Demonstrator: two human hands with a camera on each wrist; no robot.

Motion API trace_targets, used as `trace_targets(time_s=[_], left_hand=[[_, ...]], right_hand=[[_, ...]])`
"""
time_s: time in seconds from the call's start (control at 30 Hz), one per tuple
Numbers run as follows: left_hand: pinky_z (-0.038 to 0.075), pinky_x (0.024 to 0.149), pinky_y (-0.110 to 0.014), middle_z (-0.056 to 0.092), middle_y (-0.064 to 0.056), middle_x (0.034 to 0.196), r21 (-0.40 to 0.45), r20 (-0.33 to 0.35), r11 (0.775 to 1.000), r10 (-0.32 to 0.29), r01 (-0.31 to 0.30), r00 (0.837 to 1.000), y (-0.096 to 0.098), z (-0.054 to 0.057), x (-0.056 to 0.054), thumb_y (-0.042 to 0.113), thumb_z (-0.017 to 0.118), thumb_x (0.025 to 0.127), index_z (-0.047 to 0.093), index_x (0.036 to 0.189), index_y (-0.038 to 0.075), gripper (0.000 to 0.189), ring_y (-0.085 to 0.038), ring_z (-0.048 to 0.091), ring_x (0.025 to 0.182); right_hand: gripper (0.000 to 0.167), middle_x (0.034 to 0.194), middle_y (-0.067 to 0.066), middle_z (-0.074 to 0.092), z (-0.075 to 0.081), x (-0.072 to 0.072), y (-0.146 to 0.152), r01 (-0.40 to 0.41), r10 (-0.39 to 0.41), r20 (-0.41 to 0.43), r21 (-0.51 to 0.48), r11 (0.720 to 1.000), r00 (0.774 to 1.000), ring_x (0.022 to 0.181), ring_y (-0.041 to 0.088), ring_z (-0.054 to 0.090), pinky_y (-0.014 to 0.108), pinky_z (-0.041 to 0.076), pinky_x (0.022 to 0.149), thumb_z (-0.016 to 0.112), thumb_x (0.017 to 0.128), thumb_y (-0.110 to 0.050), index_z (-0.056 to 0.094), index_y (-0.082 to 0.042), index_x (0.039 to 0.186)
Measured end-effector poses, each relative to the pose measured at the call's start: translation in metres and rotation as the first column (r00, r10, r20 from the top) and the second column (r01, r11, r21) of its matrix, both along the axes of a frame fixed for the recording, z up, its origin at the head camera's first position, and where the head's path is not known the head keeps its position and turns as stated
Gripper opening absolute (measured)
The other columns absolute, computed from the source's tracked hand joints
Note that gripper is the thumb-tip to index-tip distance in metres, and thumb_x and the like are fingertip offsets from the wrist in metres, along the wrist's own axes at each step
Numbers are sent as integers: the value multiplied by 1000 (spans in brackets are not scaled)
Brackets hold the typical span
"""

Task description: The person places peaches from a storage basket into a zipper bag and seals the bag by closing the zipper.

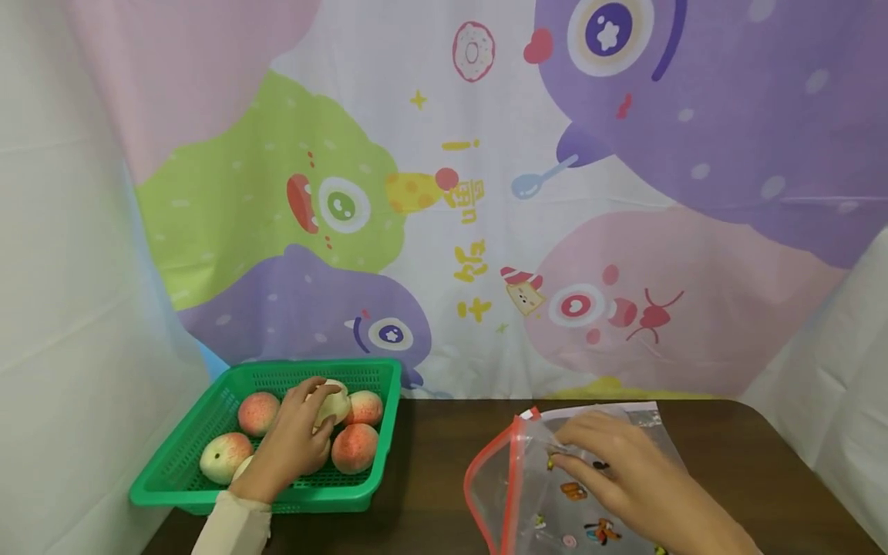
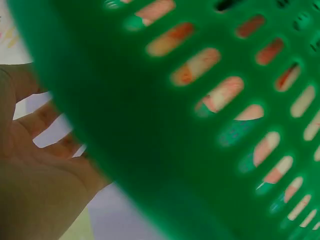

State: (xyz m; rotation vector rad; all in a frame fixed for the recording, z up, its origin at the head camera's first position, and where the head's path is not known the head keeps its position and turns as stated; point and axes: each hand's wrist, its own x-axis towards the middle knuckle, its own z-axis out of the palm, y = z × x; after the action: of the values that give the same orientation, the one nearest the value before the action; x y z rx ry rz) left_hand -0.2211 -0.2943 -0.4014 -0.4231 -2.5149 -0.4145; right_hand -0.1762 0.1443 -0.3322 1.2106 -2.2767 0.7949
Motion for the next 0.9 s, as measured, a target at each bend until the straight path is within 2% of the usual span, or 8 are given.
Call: trace_targets(time_s=[0.27, 0.43, 0.57, 0.63, 0.77, 0.9], left_hand=[[44, 91, -67, 45, -34, 139, -14, 11, 999, 43, -43, 999, -10, -8, -6, 1, 74, 86, 58, 128, 0, 45, -53, 45, 125], [48, 87, -64, 41, -36, 143, -40, 52, 999, 37, -35, 998, -16, -18, -8, 1, 74, 85, 53, 136, -2, 56, -53, 47, 125], [44, 87, -68, 48, -32, 137, -54, 102, 995, 84, -78, 991, -18, -21, -5, 3, 75, 85, 49, 142, -1, 63, -50, 51, 119], [45, 85, -67, 52, -30, 128, -68, 86, 993, 102, -96, 991, -17, -23, -5, 5, 76, 85, 48, 140, -2, 63, -46, 55, 110], [50, 73, -54, 53, -29, 113, -56, 28, 994, 91, -89, 995, -16, -28, -7, 9, 80, 84, 51, 134, -4, 59, -40, 56, 92], [52, 77, -52, 50, -32, 122, 8, 63, 997, 80, -81, 995, -15, -31, -7, 11, 79, 86, 48, 131, -5, 58, -44, 57, 102]], right_hand=[[16, 93, -24, 61, 2, 1, 0, -5, 4, 10, 26, 1000, 1000, 87, -1, 57, 23, 51, 72, 71, 93, -17, 67, -31, 98], [13, 94, -22, 64, 2, 1, -1, 0, -1, 19, 18, 1000, 1000, 88, -1, 59, 24, 52, 72, 70, 95, -20, 68, -31, 99], [11, 93, -20, 66, 3, 3, -4, 16, -16, 39, -17, 1000, 999, 86, -1, 60, 24, 52, 70, 70, 95, -21, 69, -33, 97], [12, 91, -21, 65, 4, 3, -5, 20, -19, 40, -26, 999, 999, 84, -2, 59, 23, 51, 68, 70, 94, -20, 68, -32, 94], [11, 89, -22, 64, 4, 3, -5, 15, -14, 46, -20, 1000, 999, 82, -3, 59, 22, 51, 68, 70, 95, -21, 68, -32, 94], [9, 93, -20, 68, 3, 3, -4, -3, 3, 21, -17, 1000, 1000, 85, -2, 62, 22, 52, 71, 70, 94, -22, 71, -29, 99]])
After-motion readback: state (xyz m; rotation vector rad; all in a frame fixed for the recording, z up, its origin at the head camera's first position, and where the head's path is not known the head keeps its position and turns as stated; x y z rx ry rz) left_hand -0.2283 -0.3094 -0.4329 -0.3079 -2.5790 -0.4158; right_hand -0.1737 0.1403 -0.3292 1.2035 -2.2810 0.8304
